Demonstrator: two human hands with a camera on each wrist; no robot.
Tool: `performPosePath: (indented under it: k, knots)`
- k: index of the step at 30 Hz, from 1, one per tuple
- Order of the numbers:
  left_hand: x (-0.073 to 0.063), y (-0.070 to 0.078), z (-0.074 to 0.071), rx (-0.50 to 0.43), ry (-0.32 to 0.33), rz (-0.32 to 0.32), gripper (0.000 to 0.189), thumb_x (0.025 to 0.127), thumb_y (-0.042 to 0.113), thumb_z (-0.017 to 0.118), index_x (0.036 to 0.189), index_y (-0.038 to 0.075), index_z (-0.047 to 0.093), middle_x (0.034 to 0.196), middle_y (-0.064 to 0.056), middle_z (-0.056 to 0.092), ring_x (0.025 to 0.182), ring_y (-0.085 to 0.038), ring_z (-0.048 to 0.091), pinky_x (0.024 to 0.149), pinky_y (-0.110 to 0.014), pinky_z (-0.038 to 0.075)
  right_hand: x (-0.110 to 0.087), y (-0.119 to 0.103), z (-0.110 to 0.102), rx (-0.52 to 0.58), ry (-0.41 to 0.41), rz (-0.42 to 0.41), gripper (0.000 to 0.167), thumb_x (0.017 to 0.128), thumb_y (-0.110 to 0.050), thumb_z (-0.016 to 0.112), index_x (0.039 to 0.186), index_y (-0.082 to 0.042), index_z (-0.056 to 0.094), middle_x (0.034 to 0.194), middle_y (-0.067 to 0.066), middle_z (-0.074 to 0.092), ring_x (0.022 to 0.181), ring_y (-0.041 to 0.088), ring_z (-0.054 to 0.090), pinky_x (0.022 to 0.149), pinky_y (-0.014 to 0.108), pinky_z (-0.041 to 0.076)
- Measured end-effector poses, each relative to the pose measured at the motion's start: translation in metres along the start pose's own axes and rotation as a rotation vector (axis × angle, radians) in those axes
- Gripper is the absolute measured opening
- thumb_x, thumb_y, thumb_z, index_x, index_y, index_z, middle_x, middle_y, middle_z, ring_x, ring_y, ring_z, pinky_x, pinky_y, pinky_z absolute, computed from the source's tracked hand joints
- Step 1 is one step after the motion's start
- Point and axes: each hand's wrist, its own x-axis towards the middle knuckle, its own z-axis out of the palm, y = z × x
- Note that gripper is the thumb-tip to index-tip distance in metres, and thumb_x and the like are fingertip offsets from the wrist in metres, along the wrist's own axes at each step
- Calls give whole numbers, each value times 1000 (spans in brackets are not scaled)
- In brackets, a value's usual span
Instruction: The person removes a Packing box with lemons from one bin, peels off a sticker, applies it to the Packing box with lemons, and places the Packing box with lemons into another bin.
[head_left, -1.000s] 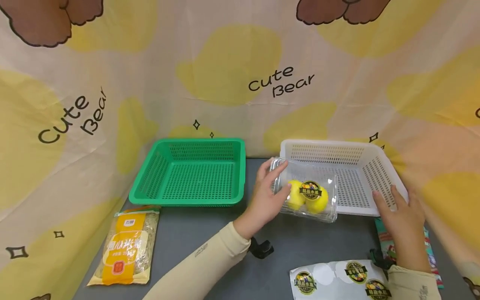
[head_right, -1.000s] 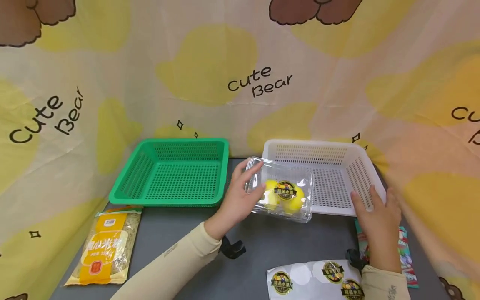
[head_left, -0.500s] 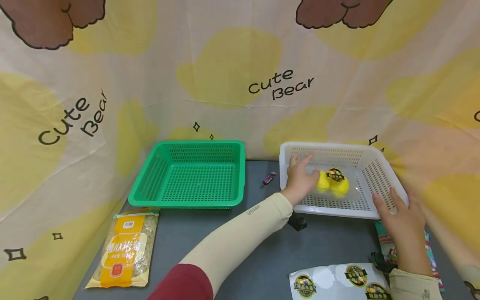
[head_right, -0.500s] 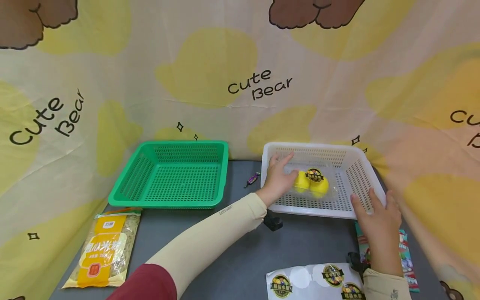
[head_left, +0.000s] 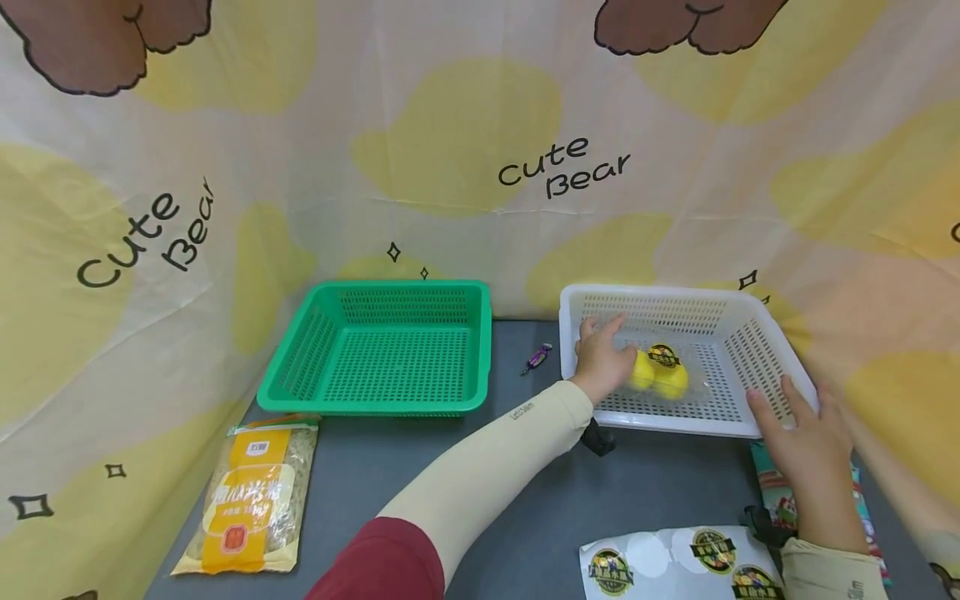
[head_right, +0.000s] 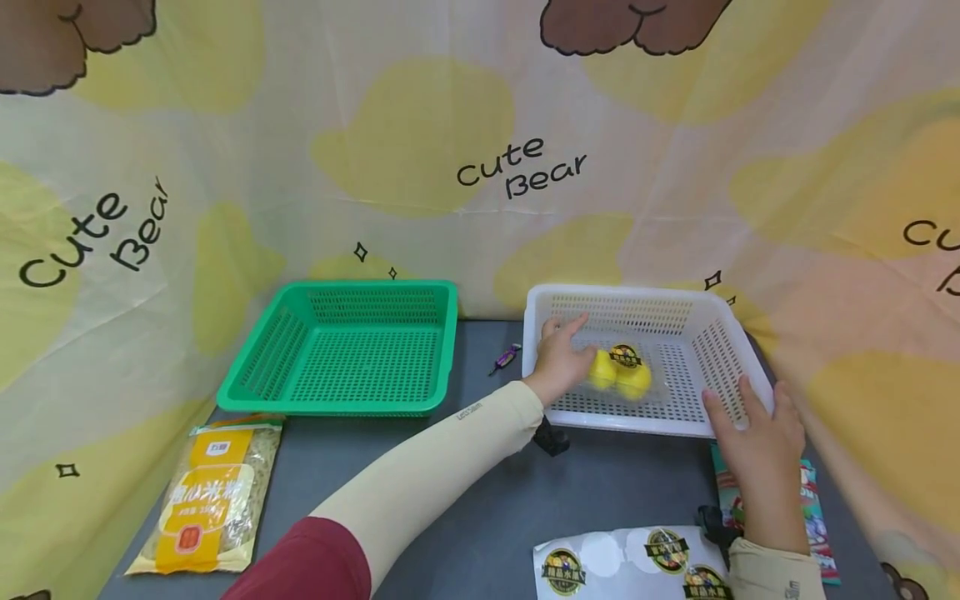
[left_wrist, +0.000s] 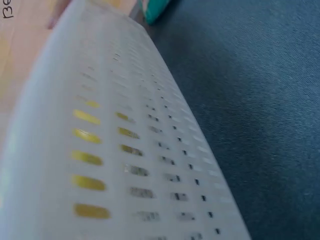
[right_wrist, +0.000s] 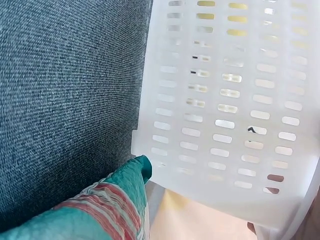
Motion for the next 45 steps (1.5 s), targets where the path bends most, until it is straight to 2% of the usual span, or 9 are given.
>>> performPosePath:
  k: [4, 7, 11, 18, 24, 28, 31, 36, 45]
  knots:
    - [3, -5, 1, 49, -15, -30, 55, 104, 22, 69, 157, 24, 55, 171, -9, 24, 138, -39, 45, 104, -39, 48, 0, -1, 0, 9, 2, 1, 87, 106, -64, 45, 169, -16, 9, 172, 27, -18, 149, 68, -9, 100, 92, 12]
    - [3, -6, 1, 52, -46, -70, 58, 103, 21, 70, 158, 26, 53, 172, -13, 22, 107, -33, 66, 80, -32, 56, 0, -2, 0, 11, -1, 8, 86, 106, -64, 45, 169, -18, 8, 172, 27, -18, 150, 67, -10, 101, 91, 12]
    - [0, -4, 0, 58, -79, -126, 65, 102, 20, 72, 162, 26, 48, 173, -17, 18, 90, -26, 67, 67, -29, 52, -1, -3, -1, 9, 2, 17, 86, 106, -64, 44, 169, -18, 9, 172, 27, -18, 151, 65, -9, 103, 90, 12]
    - [-11, 0, -4, 70, -76, -94, 69, 101, 26, 71, 164, 29, 43, 175, -12, 12, 141, -37, 46, 100, -42, 52, -2, -4, -2, 0, 14, 10, 84, 107, -62, 45, 168, -16, 11, 172, 27, -17, 151, 65, -8, 107, 88, 12]
    - [-20, 7, -18, 65, -84, 0, 70, 104, 33, 68, 166, 29, 37, 177, -8, 2, 156, -39, 24, 111, -51, 46, -2, -2, -1, -14, 17, 29, 86, 105, -66, 44, 168, -17, 11, 172, 28, -15, 151, 66, -8, 106, 88, 14]
    - [-27, 13, -35, 54, -50, 104, 74, 104, 37, 66, 169, 32, 31, 178, -2, -5, 160, -37, 16, 115, -54, 41, -3, -4, 0, -31, 34, -5, 88, 106, -64, 43, 168, -11, 9, 170, 34, -11, 151, 65, -7, 108, 87, 12]
    - [-34, 14, -50, 86, -9, 204, 78, 103, 43, 65, 170, 36, 25, 177, 5, -12, 162, -32, 5, 121, -63, 25, -4, -3, 1, -52, 46, -47, 89, 108, -62, 38, 167, -4, 6, 168, 38, -9, 151, 64, -10, 112, 84, 5]
    - [-48, 7, -82, 260, 81, 358, 82, 103, 57, 59, 171, 41, 13, 175, 8, -20, 162, -28, -10, 122, -70, 7, -7, -1, 0, -109, 68, -109, 90, 109, -61, 31, 165, 5, 4, 166, 40, -9, 150, 65, -12, 117, 75, -8]
    - [-81, -23, -150, 579, 287, 391, 79, 105, 68, 43, 172, 37, 14, 177, -1, -16, 160, -33, -19, 119, -74, -2, -7, -1, -1, -123, 80, -135, 88, 109, -61, 29, 167, 1, 5, 170, 34, -11, 150, 64, -17, 111, 82, -11]
